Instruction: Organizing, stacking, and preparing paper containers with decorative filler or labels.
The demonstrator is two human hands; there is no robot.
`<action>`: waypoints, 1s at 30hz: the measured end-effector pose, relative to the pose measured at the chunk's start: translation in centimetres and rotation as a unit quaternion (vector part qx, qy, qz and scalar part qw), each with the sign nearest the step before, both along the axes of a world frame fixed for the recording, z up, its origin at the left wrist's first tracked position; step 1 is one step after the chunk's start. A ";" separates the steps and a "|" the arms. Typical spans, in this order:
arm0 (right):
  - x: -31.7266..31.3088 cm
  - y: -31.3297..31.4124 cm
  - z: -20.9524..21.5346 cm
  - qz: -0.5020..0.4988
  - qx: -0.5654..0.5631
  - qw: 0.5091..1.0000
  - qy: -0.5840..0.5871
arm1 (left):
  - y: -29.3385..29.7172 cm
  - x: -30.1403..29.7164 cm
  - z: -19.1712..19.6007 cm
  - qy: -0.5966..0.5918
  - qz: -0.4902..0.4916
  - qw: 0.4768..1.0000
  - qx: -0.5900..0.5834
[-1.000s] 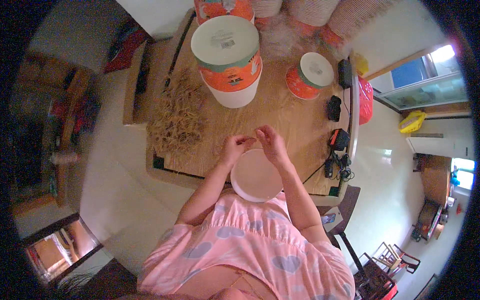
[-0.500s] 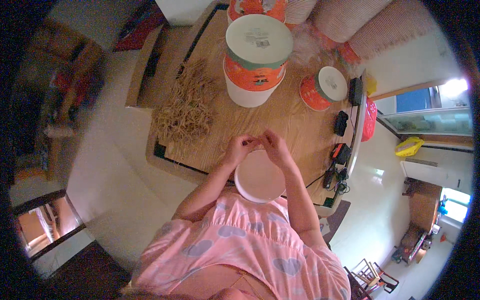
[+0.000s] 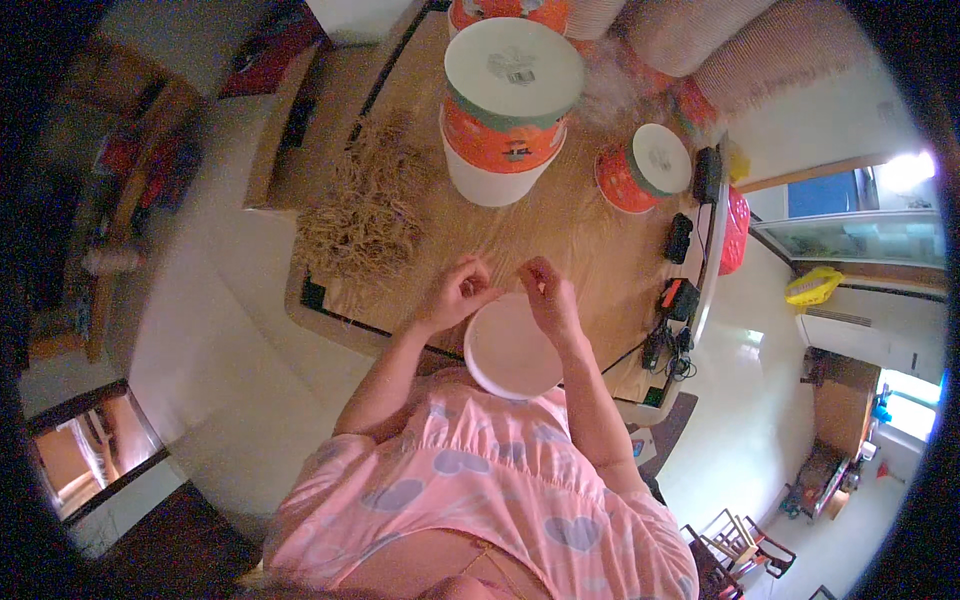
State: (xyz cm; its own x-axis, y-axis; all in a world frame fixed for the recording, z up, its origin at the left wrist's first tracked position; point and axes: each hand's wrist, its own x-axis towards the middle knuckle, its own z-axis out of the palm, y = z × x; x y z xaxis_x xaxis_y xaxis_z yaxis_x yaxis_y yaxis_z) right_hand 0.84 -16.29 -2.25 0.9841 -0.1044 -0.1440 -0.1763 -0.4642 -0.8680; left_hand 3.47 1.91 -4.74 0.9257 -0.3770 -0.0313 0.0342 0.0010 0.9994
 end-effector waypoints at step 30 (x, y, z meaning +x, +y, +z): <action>-0.3 1.8 1.2 0.041 -0.103 0.992 -0.062 | -1.4 -0.9 -1.4 0.150 0.032 0.988 0.013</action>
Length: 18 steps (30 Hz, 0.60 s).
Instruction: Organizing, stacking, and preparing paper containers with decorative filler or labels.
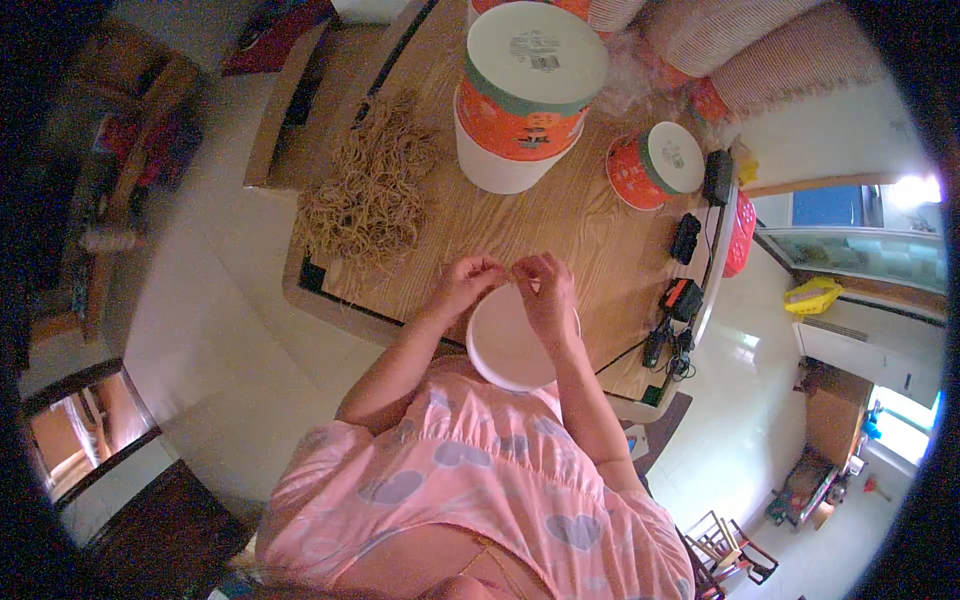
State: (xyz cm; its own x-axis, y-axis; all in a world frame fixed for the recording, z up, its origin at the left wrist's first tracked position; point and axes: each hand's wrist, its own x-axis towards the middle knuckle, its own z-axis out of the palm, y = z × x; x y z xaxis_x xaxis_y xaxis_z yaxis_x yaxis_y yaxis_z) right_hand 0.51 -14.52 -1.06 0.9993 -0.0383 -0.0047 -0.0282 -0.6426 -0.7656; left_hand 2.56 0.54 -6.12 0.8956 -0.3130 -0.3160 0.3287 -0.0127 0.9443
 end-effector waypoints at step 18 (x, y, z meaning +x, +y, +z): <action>-1.8 1.6 0.5 0.019 -0.115 0.987 -0.106 | 0.4 -0.1 -1.0 0.263 0.061 0.937 -0.222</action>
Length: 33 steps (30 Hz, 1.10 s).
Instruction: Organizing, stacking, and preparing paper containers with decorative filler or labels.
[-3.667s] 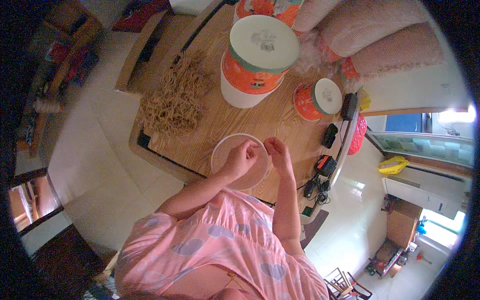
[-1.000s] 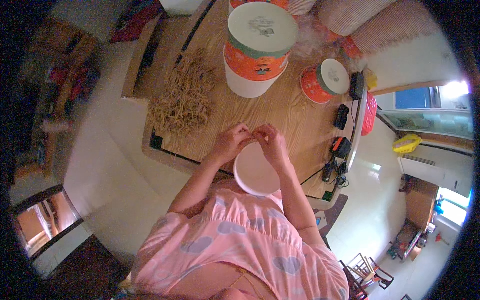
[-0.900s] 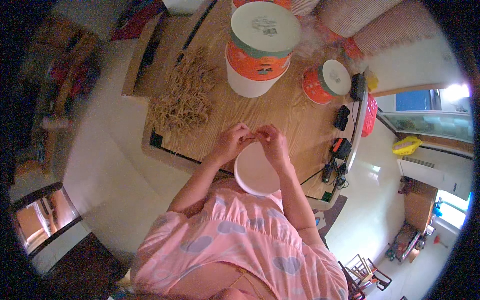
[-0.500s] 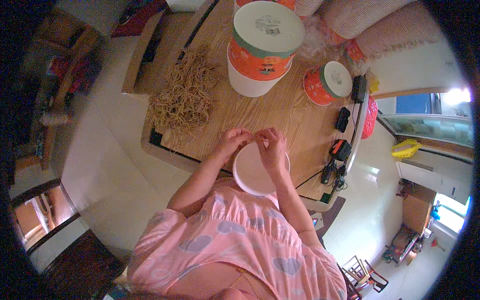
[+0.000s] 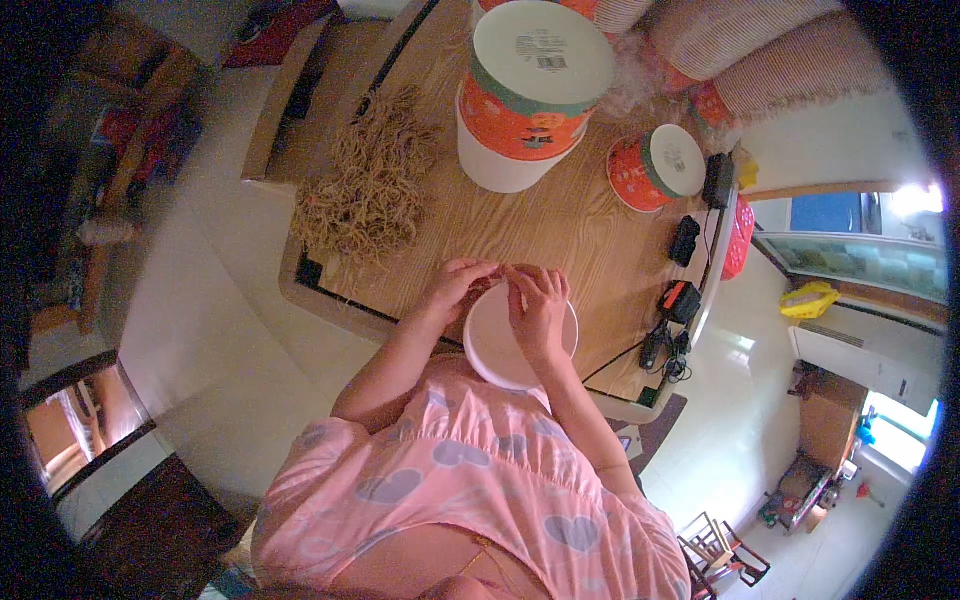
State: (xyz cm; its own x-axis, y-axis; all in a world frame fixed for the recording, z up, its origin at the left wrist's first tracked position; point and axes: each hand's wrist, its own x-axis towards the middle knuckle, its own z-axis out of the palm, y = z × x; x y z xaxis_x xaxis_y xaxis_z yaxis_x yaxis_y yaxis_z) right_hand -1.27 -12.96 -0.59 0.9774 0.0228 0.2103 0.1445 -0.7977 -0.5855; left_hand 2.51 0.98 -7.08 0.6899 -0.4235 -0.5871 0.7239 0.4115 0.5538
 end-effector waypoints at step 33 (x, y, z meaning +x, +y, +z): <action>2.6 -1.1 -0.4 0.020 0.102 0.981 0.161 | 0.5 0.5 2.9 -0.420 -0.085 0.813 0.393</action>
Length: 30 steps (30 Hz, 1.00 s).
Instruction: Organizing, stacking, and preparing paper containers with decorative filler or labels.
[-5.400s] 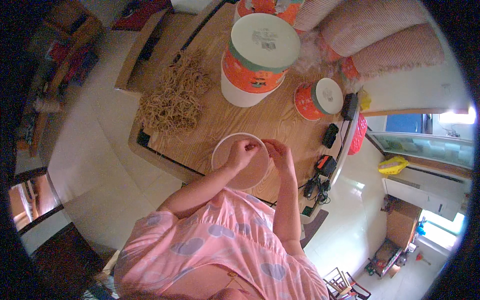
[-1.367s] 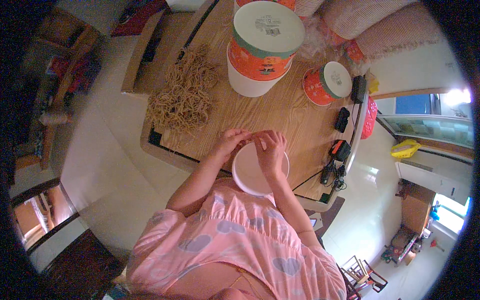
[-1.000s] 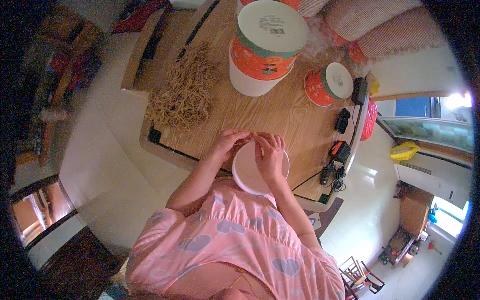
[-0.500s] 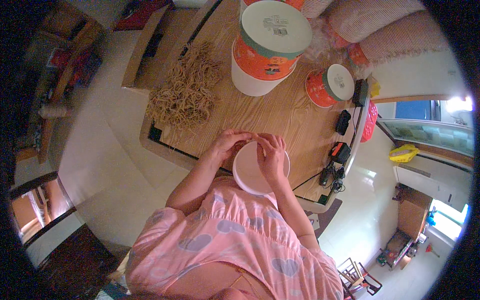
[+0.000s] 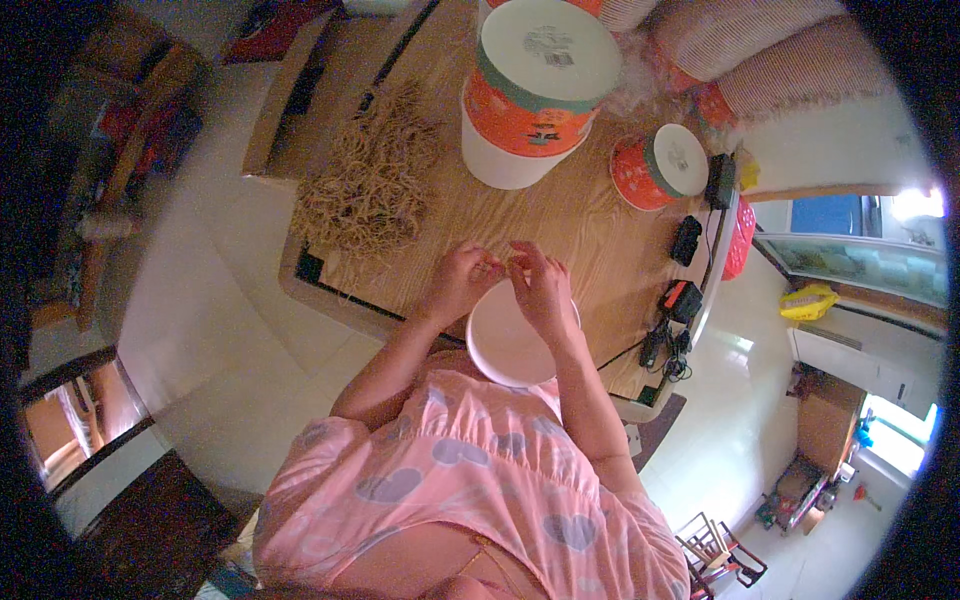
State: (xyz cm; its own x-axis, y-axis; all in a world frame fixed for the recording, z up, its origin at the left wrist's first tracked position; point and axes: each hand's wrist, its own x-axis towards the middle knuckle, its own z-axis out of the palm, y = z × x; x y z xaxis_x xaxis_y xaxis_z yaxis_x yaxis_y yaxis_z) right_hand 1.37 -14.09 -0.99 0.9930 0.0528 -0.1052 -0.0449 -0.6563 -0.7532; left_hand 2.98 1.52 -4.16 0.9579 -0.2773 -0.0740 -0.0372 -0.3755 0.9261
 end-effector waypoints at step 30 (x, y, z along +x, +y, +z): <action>-0.2 0.1 0.3 -0.007 0.047 0.995 0.087 | 1.8 -0.3 -1.5 0.144 -0.059 0.972 -0.178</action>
